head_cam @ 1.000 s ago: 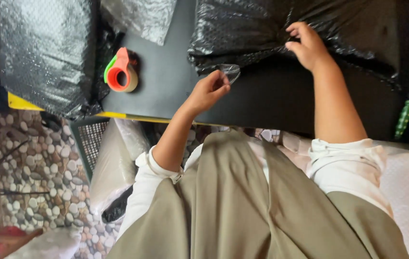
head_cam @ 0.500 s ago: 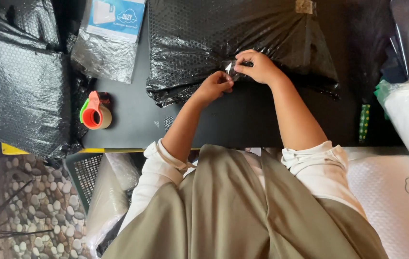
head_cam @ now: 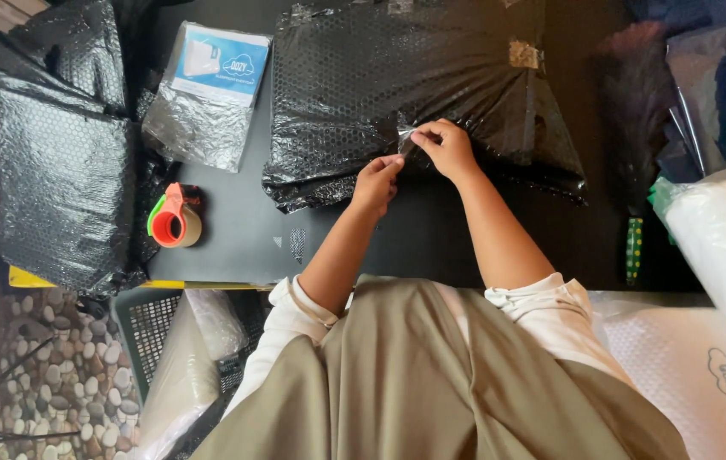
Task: The person wraps a black bubble-wrapped package with clear tape and then brushes the finished package with a duster.
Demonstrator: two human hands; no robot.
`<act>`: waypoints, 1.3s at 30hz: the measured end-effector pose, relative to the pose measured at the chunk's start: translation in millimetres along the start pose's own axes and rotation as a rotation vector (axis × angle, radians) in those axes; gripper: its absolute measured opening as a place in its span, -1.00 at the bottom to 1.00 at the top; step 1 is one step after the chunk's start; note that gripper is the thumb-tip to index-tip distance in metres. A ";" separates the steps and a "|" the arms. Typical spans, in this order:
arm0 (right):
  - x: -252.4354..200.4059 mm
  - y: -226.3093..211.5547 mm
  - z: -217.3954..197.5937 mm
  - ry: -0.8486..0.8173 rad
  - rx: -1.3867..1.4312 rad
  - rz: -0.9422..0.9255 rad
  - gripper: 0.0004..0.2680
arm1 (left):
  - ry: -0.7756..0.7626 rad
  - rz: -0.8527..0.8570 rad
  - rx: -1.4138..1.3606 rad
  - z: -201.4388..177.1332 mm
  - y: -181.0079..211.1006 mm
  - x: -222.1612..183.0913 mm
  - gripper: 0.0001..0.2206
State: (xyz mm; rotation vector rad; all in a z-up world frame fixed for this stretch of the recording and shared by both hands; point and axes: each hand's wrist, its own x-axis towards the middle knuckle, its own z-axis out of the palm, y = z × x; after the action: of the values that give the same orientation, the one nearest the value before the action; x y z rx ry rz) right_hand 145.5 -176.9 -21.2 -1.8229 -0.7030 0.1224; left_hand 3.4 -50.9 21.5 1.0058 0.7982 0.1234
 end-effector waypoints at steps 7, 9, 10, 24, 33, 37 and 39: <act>-1.7 -18.7 -6.7 -0.064 0.197 0.064 -0.92 | 0.060 0.329 0.198 -13.3 -48.8 33.4 -0.86; -5.0 -25.9 -9.8 -0.076 0.232 0.055 -0.85 | 0.066 0.403 0.254 -20.2 -50.2 36.9 -0.90; -4.6 -22.7 -10.4 -0.073 0.230 0.058 -0.85 | 0.063 0.400 0.255 -21.4 -52.7 38.1 -0.90; -3.7 -31.5 -15.6 -0.147 0.163 0.171 -0.90 | 0.196 0.414 0.519 -0.4 -33.9 22.4 -0.98; -1.6 -41.5 -29.6 -0.224 0.238 0.152 -0.87 | 0.076 0.471 0.255 -9.0 -42.9 32.8 -0.95; -1.9 -44.1 -28.5 -0.220 0.136 0.157 -0.88 | 0.064 0.473 0.275 -6.0 -30.7 16.8 -0.96; -1.5 -45.4 -26.4 -0.186 0.055 0.177 -0.87 | 0.137 0.426 0.452 -6.4 -23.9 11.1 -0.91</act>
State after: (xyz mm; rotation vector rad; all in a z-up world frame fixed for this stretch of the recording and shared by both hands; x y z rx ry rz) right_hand 137.0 -190.6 28.8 -1.8340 -0.6594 0.4291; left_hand 1.1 -54.8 -5.2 1.6035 0.7406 0.3936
